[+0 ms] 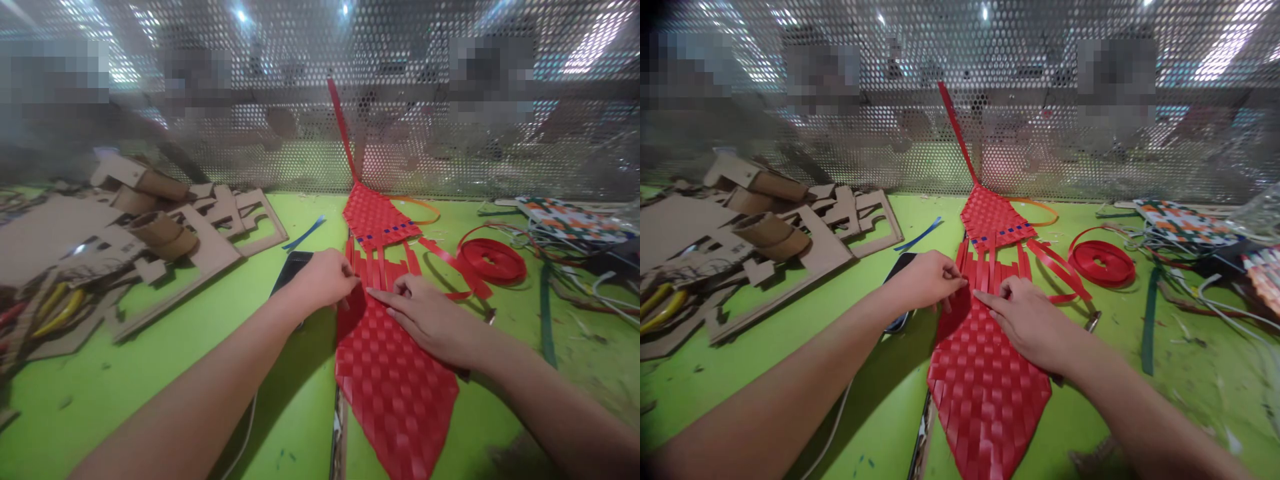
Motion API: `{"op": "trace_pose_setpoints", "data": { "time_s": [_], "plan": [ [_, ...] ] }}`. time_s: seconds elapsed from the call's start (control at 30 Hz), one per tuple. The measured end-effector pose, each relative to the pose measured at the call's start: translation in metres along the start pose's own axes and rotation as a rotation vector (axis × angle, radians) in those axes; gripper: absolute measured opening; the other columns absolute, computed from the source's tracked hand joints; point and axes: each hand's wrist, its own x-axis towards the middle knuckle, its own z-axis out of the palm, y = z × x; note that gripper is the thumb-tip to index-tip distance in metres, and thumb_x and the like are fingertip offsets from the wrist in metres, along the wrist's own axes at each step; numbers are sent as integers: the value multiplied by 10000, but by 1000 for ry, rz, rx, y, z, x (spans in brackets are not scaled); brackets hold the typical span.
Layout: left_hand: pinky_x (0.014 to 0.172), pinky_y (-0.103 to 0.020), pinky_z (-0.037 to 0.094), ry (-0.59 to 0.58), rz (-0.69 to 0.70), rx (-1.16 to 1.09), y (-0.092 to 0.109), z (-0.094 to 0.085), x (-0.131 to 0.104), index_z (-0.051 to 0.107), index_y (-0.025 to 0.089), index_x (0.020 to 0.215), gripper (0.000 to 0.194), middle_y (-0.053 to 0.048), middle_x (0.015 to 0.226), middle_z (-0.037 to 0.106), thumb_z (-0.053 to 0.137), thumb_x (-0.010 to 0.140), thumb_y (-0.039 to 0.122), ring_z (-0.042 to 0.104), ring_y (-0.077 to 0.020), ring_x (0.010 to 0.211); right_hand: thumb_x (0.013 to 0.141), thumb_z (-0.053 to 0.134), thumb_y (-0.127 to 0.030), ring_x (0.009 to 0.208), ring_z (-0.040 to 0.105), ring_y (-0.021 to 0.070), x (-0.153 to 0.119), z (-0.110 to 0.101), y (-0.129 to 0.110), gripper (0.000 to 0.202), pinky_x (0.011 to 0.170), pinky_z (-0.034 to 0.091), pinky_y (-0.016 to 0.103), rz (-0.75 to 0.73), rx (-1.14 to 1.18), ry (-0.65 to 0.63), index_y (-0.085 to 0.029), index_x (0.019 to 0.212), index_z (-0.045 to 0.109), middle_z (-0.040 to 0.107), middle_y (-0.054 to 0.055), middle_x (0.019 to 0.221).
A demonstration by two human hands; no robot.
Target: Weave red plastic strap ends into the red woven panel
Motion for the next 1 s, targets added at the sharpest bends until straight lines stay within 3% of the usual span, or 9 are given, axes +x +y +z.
{"op": "trace_pose_setpoints", "data": {
  "time_s": [0.17,0.43,0.8,1.0],
  "plan": [
    [461,-265,504,-73,-14,9,1,2,-1,762,148,761,233,-89,634,768,684,939,276,647,-176,430,1138,362,-419,997,570,273,-1,-2,-2,520,936,526,463,6,8,-10,-341,1607,573,558,114,1143],
    [423,-256,388,-119,-9,2,-2,1,5,769,148,770,268,-93,672,774,652,941,319,521,-132,403,1142,359,-402,991,560,267,-1,-3,-3,524,944,522,470,7,8,-27,-337,1628,543,540,109,1141],
    [508,-260,398,-87,71,47,-6,2,5,659,187,600,295,-45,539,666,672,884,262,596,-166,485,1149,353,-420,981,575,263,-2,-2,-2,532,929,527,462,-18,-47,-12,-321,1645,521,547,108,1129],
    [480,-280,367,-125,66,71,-3,1,5,686,186,594,360,-42,544,663,691,903,371,562,-162,463,1147,341,-442,982,588,269,-2,-2,0,544,933,546,475,-21,-51,-5,-304,1636,536,565,117,1128]
  ]
}}
